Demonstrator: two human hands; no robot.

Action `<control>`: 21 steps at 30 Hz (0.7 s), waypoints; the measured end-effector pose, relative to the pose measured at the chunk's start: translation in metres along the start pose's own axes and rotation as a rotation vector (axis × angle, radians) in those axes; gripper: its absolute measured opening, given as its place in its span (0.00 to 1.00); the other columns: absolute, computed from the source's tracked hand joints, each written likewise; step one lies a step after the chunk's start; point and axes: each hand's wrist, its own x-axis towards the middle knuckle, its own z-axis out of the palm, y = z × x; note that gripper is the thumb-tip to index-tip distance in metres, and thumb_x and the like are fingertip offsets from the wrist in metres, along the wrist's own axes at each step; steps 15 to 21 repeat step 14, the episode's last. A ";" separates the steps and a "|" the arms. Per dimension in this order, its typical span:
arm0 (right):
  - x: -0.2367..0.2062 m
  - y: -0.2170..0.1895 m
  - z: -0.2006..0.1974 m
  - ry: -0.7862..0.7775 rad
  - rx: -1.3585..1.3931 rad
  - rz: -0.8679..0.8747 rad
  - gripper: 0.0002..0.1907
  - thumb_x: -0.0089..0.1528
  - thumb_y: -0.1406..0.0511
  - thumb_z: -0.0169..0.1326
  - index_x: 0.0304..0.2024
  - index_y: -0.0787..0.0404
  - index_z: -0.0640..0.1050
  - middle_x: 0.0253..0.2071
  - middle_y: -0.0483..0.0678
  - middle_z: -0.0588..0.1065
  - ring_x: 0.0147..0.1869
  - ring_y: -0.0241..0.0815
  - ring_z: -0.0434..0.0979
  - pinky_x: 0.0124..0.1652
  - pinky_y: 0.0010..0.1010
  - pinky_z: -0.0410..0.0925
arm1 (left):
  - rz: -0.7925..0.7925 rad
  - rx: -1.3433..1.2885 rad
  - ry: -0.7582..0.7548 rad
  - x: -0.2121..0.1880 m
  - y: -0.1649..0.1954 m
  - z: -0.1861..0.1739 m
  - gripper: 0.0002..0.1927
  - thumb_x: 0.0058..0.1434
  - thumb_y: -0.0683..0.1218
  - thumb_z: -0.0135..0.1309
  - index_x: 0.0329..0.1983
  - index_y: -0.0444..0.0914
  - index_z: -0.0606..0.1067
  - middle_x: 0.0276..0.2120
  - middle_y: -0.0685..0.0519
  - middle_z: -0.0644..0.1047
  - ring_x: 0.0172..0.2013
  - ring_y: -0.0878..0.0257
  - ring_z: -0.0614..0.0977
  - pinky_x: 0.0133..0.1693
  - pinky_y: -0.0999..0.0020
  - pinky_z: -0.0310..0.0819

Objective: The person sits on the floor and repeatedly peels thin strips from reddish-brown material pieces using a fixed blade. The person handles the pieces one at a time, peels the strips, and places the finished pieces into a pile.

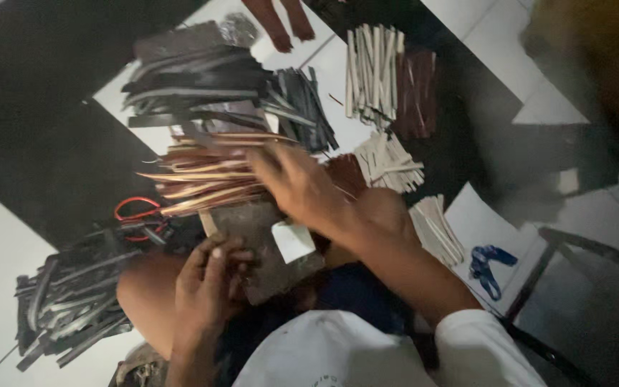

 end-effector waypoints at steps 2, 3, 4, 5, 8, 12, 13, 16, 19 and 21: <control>-0.041 -0.026 -0.027 -0.052 0.087 -0.066 0.24 0.63 0.72 0.54 0.63 0.61 0.76 0.53 0.59 0.71 0.54 0.55 0.76 0.51 0.42 0.72 | -0.023 -0.067 -0.043 0.002 -0.001 0.006 0.26 0.67 0.47 0.47 0.67 0.35 0.62 0.49 0.48 0.80 0.43 0.58 0.85 0.41 0.63 0.82; -0.056 -0.034 -0.038 -0.076 0.176 -0.103 0.24 0.63 0.71 0.56 0.63 0.59 0.77 0.53 0.56 0.71 0.53 0.51 0.76 0.50 0.40 0.71 | -0.049 -0.065 -0.019 0.003 -0.001 0.009 0.28 0.66 0.47 0.48 0.68 0.36 0.60 0.49 0.48 0.80 0.42 0.58 0.85 0.41 0.64 0.82; -0.068 -0.042 -0.044 -0.095 0.202 -0.152 0.21 0.64 0.71 0.56 0.60 0.59 0.79 0.53 0.54 0.72 0.52 0.49 0.76 0.50 0.39 0.71 | -0.075 -0.061 0.006 0.003 -0.002 0.012 0.29 0.65 0.47 0.48 0.69 0.38 0.59 0.49 0.47 0.80 0.41 0.58 0.85 0.40 0.64 0.81; -0.081 -0.047 -0.049 -0.118 0.229 -0.202 0.19 0.64 0.70 0.57 0.58 0.58 0.81 0.53 0.52 0.72 0.52 0.47 0.76 0.50 0.38 0.71 | -0.037 -0.006 0.030 0.004 -0.002 0.014 0.29 0.66 0.45 0.50 0.68 0.35 0.61 0.48 0.45 0.80 0.40 0.57 0.84 0.39 0.63 0.81; -0.115 -0.055 -0.058 -0.163 0.289 -0.122 0.18 0.59 0.70 0.57 0.51 0.57 0.84 0.47 0.46 0.76 0.45 0.45 0.75 0.50 0.44 0.70 | 0.020 0.152 0.125 0.004 -0.002 0.016 0.27 0.66 0.43 0.55 0.66 0.29 0.66 0.46 0.41 0.79 0.37 0.55 0.82 0.37 0.60 0.79; -0.149 -0.043 -0.047 -0.108 0.465 0.033 0.16 0.62 0.73 0.60 0.53 0.58 0.83 0.48 0.49 0.79 0.49 0.47 0.82 0.50 0.37 0.72 | 0.071 0.414 0.182 0.002 0.003 0.011 0.22 0.70 0.44 0.55 0.65 0.31 0.73 0.48 0.43 0.82 0.42 0.59 0.83 0.41 0.64 0.79; -0.156 -0.036 -0.043 -0.119 0.498 0.076 0.19 0.61 0.74 0.58 0.55 0.58 0.82 0.49 0.51 0.79 0.50 0.49 0.82 0.51 0.38 0.73 | 0.117 0.497 0.174 0.001 0.004 0.007 0.21 0.72 0.45 0.54 0.65 0.33 0.75 0.49 0.44 0.84 0.44 0.61 0.84 0.44 0.67 0.79; -0.162 -0.028 -0.039 -0.132 0.536 0.115 0.21 0.60 0.75 0.57 0.56 0.59 0.81 0.51 0.52 0.80 0.51 0.51 0.83 0.53 0.39 0.73 | 0.101 0.497 0.166 0.000 0.006 0.004 0.22 0.71 0.46 0.55 0.66 0.34 0.76 0.48 0.42 0.84 0.43 0.58 0.85 0.44 0.65 0.79; -0.162 -0.028 -0.039 -0.132 0.536 0.115 0.21 0.60 0.75 0.57 0.56 0.59 0.81 0.51 0.52 0.80 0.51 0.51 0.83 0.53 0.39 0.73 | 0.101 0.497 0.166 0.000 0.006 0.004 0.22 0.71 0.46 0.55 0.66 0.34 0.76 0.48 0.42 0.84 0.43 0.58 0.85 0.44 0.65 0.79; -0.162 -0.028 -0.039 -0.132 0.536 0.115 0.21 0.60 0.75 0.57 0.56 0.59 0.81 0.51 0.52 0.80 0.51 0.51 0.83 0.53 0.39 0.73 | 0.101 0.497 0.166 0.000 0.006 0.004 0.22 0.71 0.46 0.55 0.66 0.34 0.76 0.48 0.42 0.84 0.43 0.58 0.85 0.44 0.65 0.79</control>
